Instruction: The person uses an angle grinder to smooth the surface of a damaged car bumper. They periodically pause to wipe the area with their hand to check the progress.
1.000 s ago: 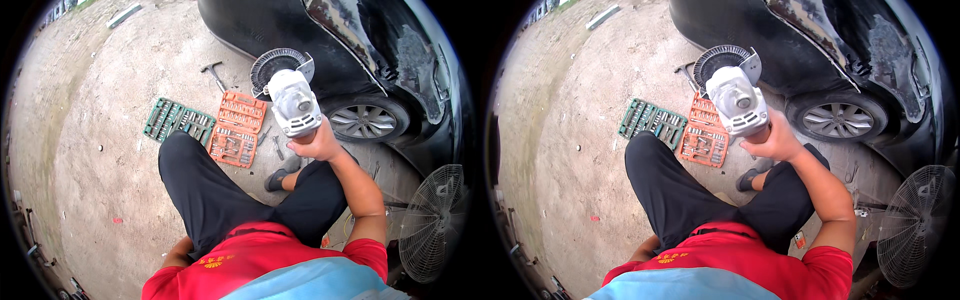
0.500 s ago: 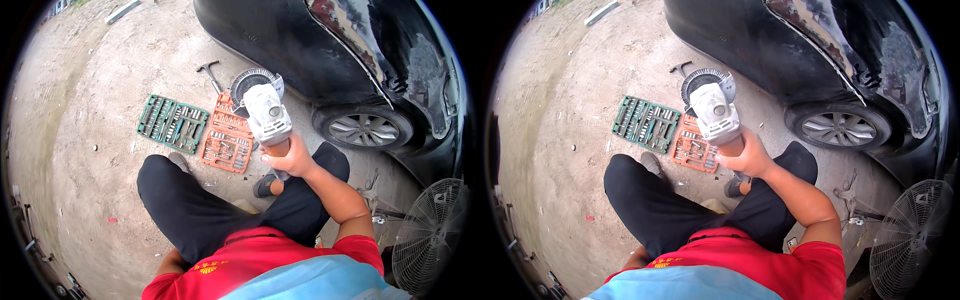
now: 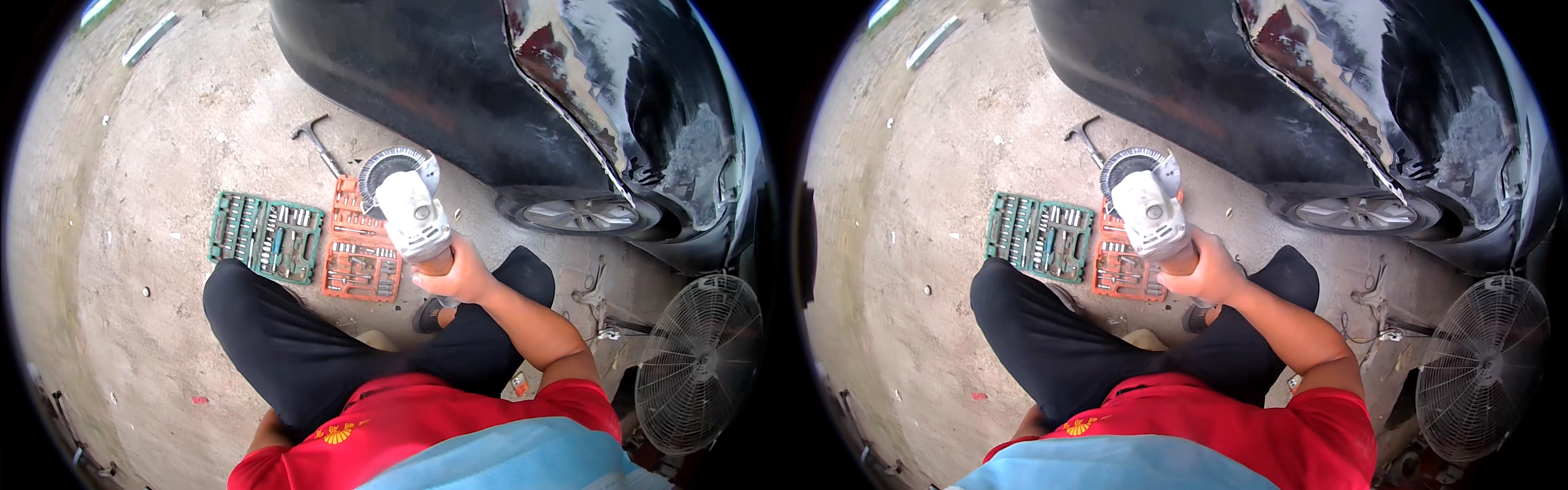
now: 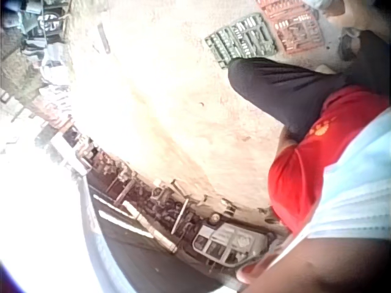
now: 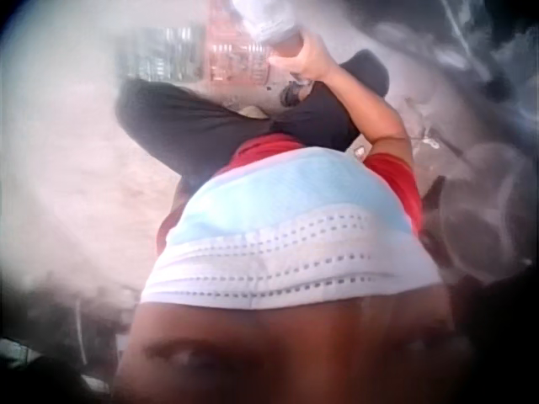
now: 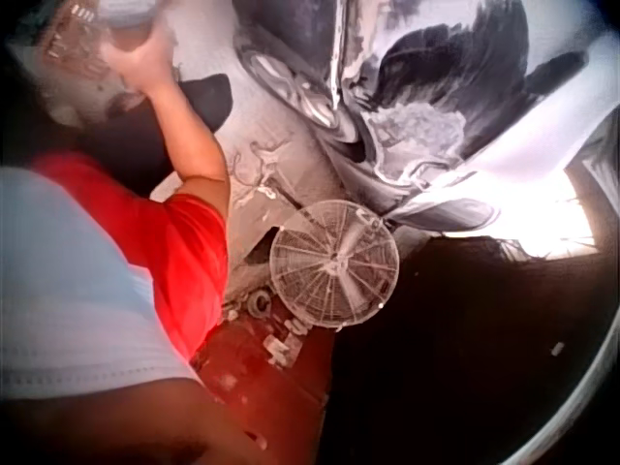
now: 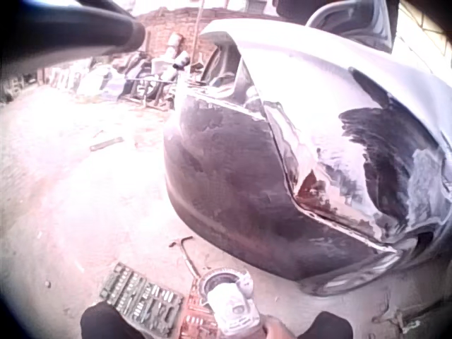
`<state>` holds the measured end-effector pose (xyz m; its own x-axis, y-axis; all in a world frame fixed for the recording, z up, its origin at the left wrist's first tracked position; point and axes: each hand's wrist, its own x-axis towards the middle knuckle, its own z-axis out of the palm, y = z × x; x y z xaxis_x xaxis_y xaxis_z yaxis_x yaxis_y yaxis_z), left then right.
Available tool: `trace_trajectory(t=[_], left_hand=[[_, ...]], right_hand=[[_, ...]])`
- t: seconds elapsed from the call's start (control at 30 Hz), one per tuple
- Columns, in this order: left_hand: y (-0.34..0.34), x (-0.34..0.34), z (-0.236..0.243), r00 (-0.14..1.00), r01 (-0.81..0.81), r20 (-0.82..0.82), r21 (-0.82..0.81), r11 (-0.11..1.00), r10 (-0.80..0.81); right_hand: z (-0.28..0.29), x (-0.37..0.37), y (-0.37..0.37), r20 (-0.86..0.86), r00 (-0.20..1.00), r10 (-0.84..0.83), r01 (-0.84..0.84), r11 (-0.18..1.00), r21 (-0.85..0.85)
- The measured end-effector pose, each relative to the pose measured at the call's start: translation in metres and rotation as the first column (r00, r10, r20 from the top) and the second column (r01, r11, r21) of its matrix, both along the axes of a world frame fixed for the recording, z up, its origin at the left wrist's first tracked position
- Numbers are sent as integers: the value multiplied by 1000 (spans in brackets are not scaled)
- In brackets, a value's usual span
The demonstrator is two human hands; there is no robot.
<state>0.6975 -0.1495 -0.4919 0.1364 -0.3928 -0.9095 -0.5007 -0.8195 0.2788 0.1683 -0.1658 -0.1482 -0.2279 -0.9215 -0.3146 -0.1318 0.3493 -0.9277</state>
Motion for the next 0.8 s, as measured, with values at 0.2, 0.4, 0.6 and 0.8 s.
trace_trajectory(t=[0.2, 0.4, 0.6, 0.8], left_hand=[[-46, 42, -16, 999, 35, 9, -110, 993, -34], [-254, 45, 90, 973, -208, -153, -900, 383, 170], [-220, -148, 372, 783, -390, -358, -920, 48, -509], [-115, -237, 568, 473, -729, 80, -524, -441, -877]], right_hand=[[24, 27, 16, 141, 985, -102, 131, 967, -220], [53, 43, 48, 307, 938, -159, 316, 751, -579], [67, 36, 82, 331, 905, -266, 424, 547, -722], [55, -7, 128, 337, 848, -410, 513, 468, -720]])
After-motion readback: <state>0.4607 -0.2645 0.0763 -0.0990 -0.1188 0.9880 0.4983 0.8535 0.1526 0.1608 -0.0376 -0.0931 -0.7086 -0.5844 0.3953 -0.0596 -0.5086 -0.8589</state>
